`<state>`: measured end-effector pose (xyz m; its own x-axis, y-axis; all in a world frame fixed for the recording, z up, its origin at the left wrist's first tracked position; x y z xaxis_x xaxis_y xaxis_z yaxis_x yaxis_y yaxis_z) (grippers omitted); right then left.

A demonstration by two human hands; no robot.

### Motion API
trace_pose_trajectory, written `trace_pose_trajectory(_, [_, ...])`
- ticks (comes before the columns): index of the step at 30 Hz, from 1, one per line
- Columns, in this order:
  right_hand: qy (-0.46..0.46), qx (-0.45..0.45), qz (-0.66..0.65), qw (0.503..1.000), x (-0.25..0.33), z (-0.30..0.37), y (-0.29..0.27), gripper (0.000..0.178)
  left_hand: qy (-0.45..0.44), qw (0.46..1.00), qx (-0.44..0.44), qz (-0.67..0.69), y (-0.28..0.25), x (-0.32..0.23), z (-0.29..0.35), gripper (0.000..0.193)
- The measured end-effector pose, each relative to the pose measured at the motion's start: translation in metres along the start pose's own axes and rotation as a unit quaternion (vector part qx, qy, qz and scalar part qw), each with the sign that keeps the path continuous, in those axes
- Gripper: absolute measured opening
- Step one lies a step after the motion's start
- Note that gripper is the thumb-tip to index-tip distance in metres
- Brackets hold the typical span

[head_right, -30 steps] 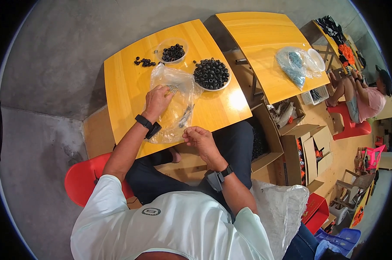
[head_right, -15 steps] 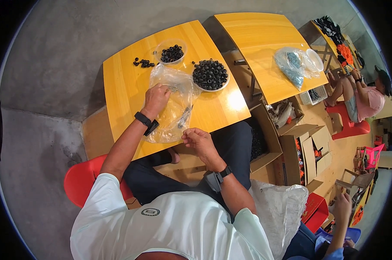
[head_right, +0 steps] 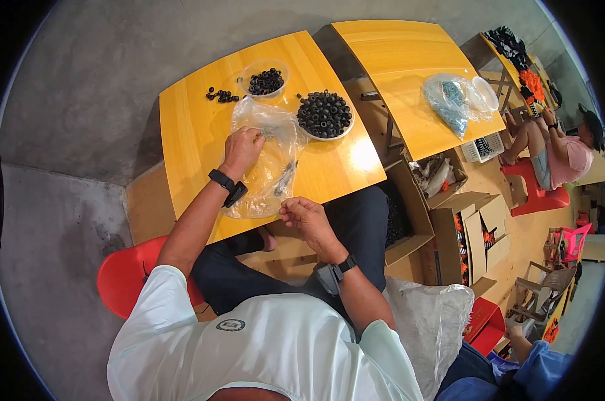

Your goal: The person assembles components by taking metal pins from a plastic bag on the table and inserting them into black rubber grommets by hand.

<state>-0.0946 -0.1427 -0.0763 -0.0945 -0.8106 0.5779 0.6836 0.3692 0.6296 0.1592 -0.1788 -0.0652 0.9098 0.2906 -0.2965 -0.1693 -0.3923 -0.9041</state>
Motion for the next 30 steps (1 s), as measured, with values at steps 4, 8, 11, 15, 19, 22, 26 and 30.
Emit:
trace_pose_trajectory(4, [-0.003, -0.009, 0.001, 1.000, 0.000, -0.001, -0.002, 0.019, 0.005, 1.000, 0.008, -0.001, 0.003, 0.002, -0.003, 0.016])
trace_pose_trajectory(8, [-0.001, -0.010, -0.003, 1.000, -0.001, -0.003, -0.006, 0.020, 0.001, 1.000, 0.003, 0.012, 0.001, 0.000, -0.001, 0.017])
trace_pose_trajectory(11, [0.003, -0.018, -0.005, 1.000, -0.004, -0.003, -0.010, 0.020, 0.003, 0.999, -0.020, 0.025, 0.000, -0.006, -0.003, 0.017])
trace_pose_trajectory(15, [-0.001, -0.023, 0.003, 1.000, -0.003, -0.002, -0.010, 0.020, 0.011, 0.999, -0.018, 0.040, 0.004, -0.009, -0.009, 0.017])
trace_pose_trajectory(19, [-0.004, -0.035, -0.009, 0.999, -0.003, -0.003, -0.007, 0.015, 0.015, 1.000, -0.006, 0.023, 0.007, -0.003, -0.007, 0.013])
trace_pose_trajectory(22, [-0.005, -0.019, -0.011, 1.000, -0.006, -0.006, -0.007, 0.019, 0.034, 0.998, -0.038, 0.021, 0.005, -0.005, -0.006, 0.010])
trace_pose_trajectory(26, [-0.002, -0.016, -0.010, 1.000, -0.004, -0.004, -0.003, 0.015, 0.025, 0.998, -0.052, 0.010, 0.005, 0.001, -0.006, 0.010])
trace_pose_trajectory(30, [-0.006, -0.014, -0.013, 1.000, -0.003, -0.002, -0.003, 0.015, -0.002, 0.999, -0.041, 0.004, 0.008, 0.005, -0.008, 0.010])
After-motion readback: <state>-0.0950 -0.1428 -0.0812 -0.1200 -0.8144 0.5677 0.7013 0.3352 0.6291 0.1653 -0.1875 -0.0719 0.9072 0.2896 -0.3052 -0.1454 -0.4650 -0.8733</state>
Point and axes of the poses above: each hand's wrist, its own z-axis away from the middle knuckle, its own y-axis out of the palm, x = y × z, the point moved 4 cm from there along -z, towards the middle knuckle, and after that the axes turned 6 degrees about -z, right-handed, at the moved point
